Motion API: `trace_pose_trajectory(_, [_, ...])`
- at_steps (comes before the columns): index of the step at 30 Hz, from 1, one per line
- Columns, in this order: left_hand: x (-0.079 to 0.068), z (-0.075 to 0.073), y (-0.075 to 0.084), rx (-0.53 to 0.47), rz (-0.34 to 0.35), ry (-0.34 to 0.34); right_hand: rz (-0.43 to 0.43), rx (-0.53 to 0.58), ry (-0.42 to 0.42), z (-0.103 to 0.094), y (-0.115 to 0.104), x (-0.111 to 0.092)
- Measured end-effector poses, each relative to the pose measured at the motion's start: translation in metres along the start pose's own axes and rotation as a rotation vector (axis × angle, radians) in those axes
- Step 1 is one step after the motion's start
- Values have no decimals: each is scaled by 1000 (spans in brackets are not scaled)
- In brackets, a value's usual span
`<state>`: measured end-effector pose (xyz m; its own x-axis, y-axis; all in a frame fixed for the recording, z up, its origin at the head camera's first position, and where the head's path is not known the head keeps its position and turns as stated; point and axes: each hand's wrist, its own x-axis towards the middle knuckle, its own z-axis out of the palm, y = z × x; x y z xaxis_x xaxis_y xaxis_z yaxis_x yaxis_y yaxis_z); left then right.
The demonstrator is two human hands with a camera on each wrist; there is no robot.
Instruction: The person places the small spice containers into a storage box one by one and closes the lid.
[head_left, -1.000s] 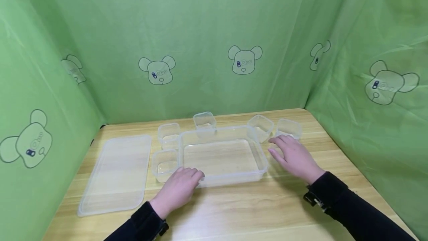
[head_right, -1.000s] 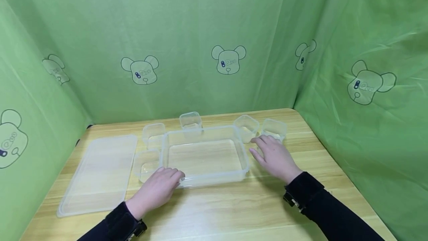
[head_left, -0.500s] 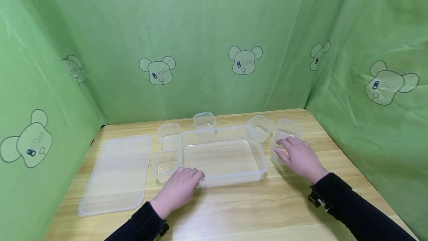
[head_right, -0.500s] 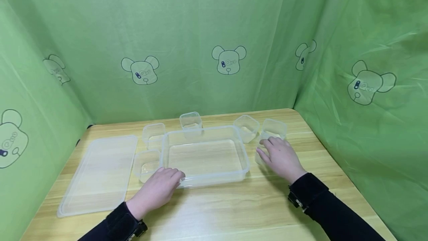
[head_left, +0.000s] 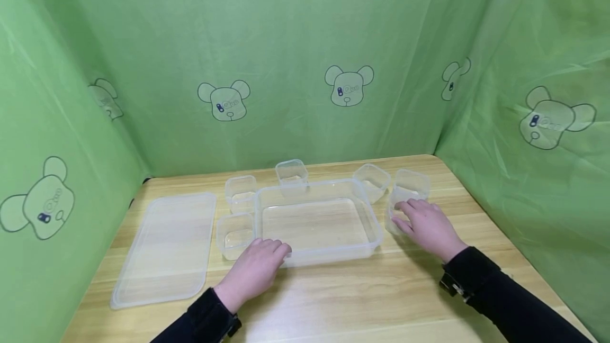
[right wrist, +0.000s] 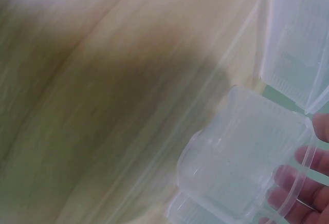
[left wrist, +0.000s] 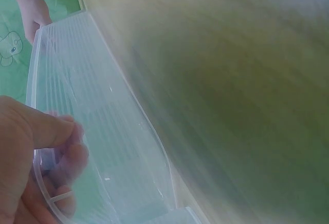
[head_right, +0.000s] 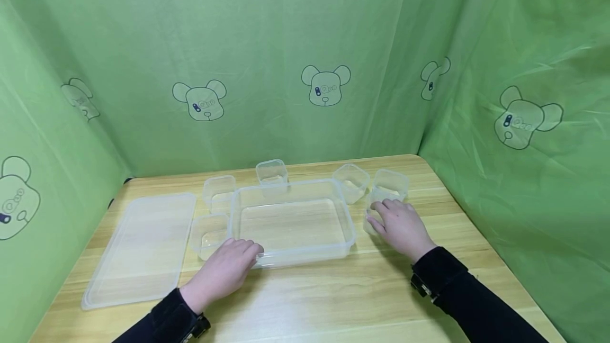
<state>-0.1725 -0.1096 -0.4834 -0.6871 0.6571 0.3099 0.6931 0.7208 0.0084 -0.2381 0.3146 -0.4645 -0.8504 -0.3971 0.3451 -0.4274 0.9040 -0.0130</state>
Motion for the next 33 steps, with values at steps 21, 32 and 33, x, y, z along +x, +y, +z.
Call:
trace_pose_trajectory(21, [0, -1, 1, -6, -8, -1, -117, -16, 72, -4, -9, -3])
trace_pose_trajectory(32, [1, -1, 1, -3, -11, -9, -147, 10, 74, -7, -9, -2])
trace_pose_trajectory(33, [1, -1, 1, -3, -11, -10, -151, 12, 77, -8, -9, -2])
